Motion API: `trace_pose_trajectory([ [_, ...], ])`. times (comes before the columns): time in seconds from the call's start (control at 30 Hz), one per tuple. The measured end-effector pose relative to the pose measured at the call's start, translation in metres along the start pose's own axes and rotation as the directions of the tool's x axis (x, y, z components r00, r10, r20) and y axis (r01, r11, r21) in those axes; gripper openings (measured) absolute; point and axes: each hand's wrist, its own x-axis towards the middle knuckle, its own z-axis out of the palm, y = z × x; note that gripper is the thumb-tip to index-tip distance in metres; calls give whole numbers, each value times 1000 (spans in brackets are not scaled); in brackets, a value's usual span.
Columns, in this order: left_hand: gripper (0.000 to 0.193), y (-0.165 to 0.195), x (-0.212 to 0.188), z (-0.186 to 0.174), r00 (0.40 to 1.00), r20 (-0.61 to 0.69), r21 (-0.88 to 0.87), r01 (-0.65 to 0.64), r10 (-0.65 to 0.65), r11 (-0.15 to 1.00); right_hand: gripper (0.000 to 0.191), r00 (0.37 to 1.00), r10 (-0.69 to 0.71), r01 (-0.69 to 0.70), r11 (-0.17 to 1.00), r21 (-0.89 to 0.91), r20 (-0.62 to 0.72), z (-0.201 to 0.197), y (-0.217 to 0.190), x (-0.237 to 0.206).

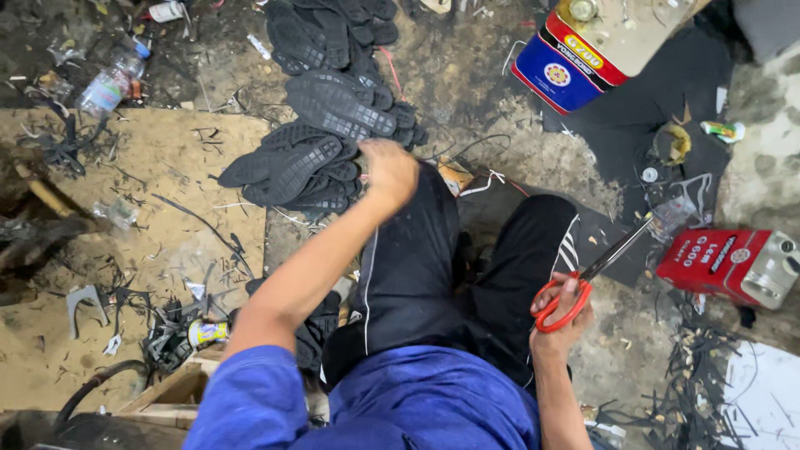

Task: The person sits on the floor and uses red-handled shears to trim the edges of black rubber shoe soles. They hold each sole with one hand and cut along the perimeter with the other, then place the trimmed sole onto a growing pile.

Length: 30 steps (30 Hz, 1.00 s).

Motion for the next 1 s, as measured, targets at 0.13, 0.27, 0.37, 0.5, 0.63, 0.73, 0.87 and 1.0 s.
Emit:
trace_pose_trajectory([
  [0.13, 65, 42, -27, -19, 832, 51, -247, -525, 552, 814, 37, 999, 32, -32, 999, -25, 9, -1, -1, 5],
  [0.27, 56, 29, 4, 22, 977, -107, -115, -194, 182, 974, 37, 999, 30, -30, 1000, 6, 28, -6, -4, 8],
  [0.37, 32, -12, 34, 85, 770, -126, -880, 204, -626, 429, 37, 1000, 26, -26, 999, -35, -1, -12, -7, 4],
  [0.5, 27, -24, -11, 134, 682, 691, -663, 465, -241, -587, 37, 999, -19, 25, 986, -164, 39, -23, -20, 4],
  [0.63, 46, -51, -56, 158, 515, 847, -290, 234, -135, -928, 34, 999, 9, 4, 962, -273, 47, -34, -29, -8],
  [0.73, 33, -72, -66, 168, 460, 866, -175, -87, -196, -981, 31, 995, 23, 6, 955, -298, 94, -38, -23, -21],
  [0.87, 24, -89, -57, 187, 401, 897, -53, -316, -184, -947, 26, 987, 129, -97, 953, -286, 96, -42, -11, -31],
  [1.0, 23, -100, -40, 208, 307, 949, 62, -387, -65, -920, 27, 985, 153, -122, 948, -295, 84, -53, -5, -34],
])
